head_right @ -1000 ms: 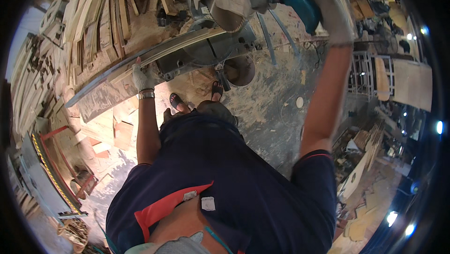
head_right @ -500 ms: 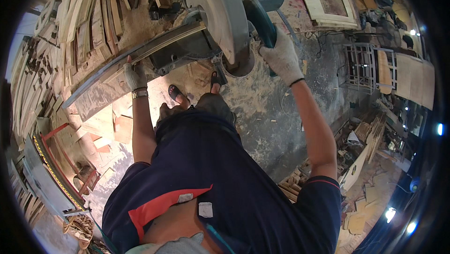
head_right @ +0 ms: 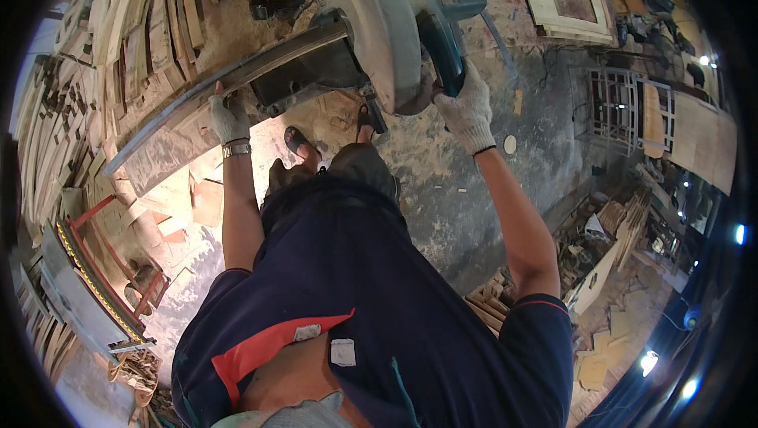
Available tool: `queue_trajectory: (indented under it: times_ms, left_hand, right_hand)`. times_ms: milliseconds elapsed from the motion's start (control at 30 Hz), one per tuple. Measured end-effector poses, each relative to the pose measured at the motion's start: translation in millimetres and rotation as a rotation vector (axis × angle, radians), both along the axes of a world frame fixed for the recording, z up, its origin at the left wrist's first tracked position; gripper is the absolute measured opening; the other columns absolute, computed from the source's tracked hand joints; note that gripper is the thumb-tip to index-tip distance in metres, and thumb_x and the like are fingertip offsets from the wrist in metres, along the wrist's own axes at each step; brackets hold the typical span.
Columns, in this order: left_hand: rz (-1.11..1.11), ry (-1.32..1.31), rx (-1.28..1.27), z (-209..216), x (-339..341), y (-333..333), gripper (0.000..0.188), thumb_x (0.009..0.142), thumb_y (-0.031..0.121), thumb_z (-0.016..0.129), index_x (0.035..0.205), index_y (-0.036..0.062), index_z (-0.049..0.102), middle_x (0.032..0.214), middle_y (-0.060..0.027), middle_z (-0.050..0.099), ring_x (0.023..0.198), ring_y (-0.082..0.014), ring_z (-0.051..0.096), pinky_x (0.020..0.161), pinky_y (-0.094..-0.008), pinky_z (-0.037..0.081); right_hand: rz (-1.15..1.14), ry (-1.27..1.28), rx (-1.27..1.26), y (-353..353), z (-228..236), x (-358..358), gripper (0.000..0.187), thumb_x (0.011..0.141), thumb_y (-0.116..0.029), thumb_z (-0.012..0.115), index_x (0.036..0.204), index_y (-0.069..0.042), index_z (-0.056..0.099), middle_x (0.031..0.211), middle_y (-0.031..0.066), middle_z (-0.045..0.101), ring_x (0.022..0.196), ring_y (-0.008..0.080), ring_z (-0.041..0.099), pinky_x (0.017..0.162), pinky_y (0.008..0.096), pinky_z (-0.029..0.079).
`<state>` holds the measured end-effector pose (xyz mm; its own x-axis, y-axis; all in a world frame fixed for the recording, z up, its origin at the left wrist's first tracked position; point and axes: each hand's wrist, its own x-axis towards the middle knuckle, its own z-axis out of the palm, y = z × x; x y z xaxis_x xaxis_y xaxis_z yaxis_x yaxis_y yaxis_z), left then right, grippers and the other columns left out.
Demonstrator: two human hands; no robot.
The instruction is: The person assembles a wooden frame by arranging pieces on a workbench, cutting a strip with a miter saw, and fitting it into the frame. They then move the frame to another table and handle a large sheet of plywood.
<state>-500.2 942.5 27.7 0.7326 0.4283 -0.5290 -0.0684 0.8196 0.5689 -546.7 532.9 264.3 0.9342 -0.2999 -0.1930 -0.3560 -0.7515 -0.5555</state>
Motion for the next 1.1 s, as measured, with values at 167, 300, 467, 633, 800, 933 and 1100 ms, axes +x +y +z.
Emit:
queue_trajectory:
  times_ms: [167, 300, 467, 633, 800, 933, 1100]
  left_hand:
    - [0.013, 0.023, 0.007, 2.8, -0.1, -0.1, 0.015, 0.097, 0.011, 0.073, 0.109, 0.0028, 0.069, 0.116, -0.0100, 0.069, 0.110, -0.0246, 0.067, 0.094, -0.0446, 0.060]
    - [0.000, 0.001, 0.021, 1.1, 1.2, -0.2, 0.014, 0.097, 0.012, 0.074, 0.107, 0.0036, 0.070, 0.113, -0.0100, 0.071, 0.108, -0.0240, 0.067, 0.092, -0.0447, 0.060]
    - [0.007, -0.001, 0.038, -3.2, 1.1, 1.8, 0.015, 0.097, 0.012, 0.074, 0.110, 0.0042, 0.069, 0.114, -0.0094, 0.070, 0.108, -0.0240, 0.067, 0.093, -0.0458, 0.059]
    - [0.001, 0.010, 0.027, -6.8, 1.6, 4.7, 0.019, 0.098, 0.013, 0.073, 0.114, 0.0039, 0.067, 0.117, -0.0084, 0.069, 0.110, -0.0244, 0.066, 0.096, -0.0463, 0.058]
    - [-0.032, -0.018, 0.039, -0.5, 1.5, -0.5, 0.023, 0.098, 0.014, 0.073, 0.117, 0.0026, 0.067, 0.118, -0.0102, 0.068, 0.111, -0.0261, 0.065, 0.100, -0.0466, 0.056]
    - [-0.048, -0.025, 0.031, -2.3, -3.5, 10.2, 0.024, 0.099, 0.014, 0.071, 0.119, 0.0010, 0.067, 0.117, -0.0119, 0.068, 0.112, -0.0265, 0.065, 0.103, -0.0462, 0.055]
    - [-0.129, -0.107, 0.190, -16.6, -39.5, 58.5, 0.029, 0.103, 0.022, 0.061, 0.123, 0.0017, 0.067, 0.120, -0.0135, 0.069, 0.118, -0.0285, 0.063, 0.106, -0.0483, 0.052]
  right_hand:
    - [0.023, -0.010, 0.026, -12.1, -28.3, -7.7, 0.045, 0.080, -0.015, 0.072, 0.121, -0.002, 0.062, 0.096, 0.0159, 0.072, 0.085, 0.0310, 0.072, 0.079, 0.0438, 0.056]
    - [0.049, -0.120, 0.001, -19.7, -60.4, -15.1, 0.034, 0.083, -0.005, 0.068, 0.116, -0.002, 0.062, 0.090, 0.0089, 0.070, 0.081, 0.0184, 0.070, 0.074, 0.0363, 0.056]
    - [0.000, -0.077, -0.032, -15.9, -71.8, -16.3, 0.034, 0.084, -0.004, 0.068, 0.118, -0.003, 0.062, 0.092, 0.0093, 0.071, 0.081, 0.0188, 0.071, 0.077, 0.0362, 0.058]
    - [0.033, -0.157, 0.015, -30.2, -110.6, -23.6, 0.037, 0.085, -0.005, 0.071, 0.121, -0.003, 0.062, 0.096, 0.0111, 0.072, 0.085, 0.0227, 0.070, 0.079, 0.0344, 0.056]
    - [-0.053, -0.030, 0.013, -12.5, -101.9, -22.2, 0.061, 0.076, -0.014, 0.076, 0.132, -0.001, 0.057, 0.108, 0.0207, 0.070, 0.101, 0.0357, 0.068, 0.088, 0.0434, 0.054]
    - [0.032, -0.071, 0.056, -22.0, -65.7, -16.7, 0.060, 0.075, -0.014, 0.073, 0.132, -0.003, 0.057, 0.101, 0.0208, 0.069, 0.092, 0.0365, 0.070, 0.082, 0.0440, 0.055]
    - [0.269, -0.084, 0.217, -5.3, 102.1, 38.1, 0.042, 0.085, -0.008, 0.064, 0.126, -0.002, 0.059, 0.093, 0.0156, 0.070, 0.078, 0.0224, 0.072, 0.074, 0.0365, 0.057]
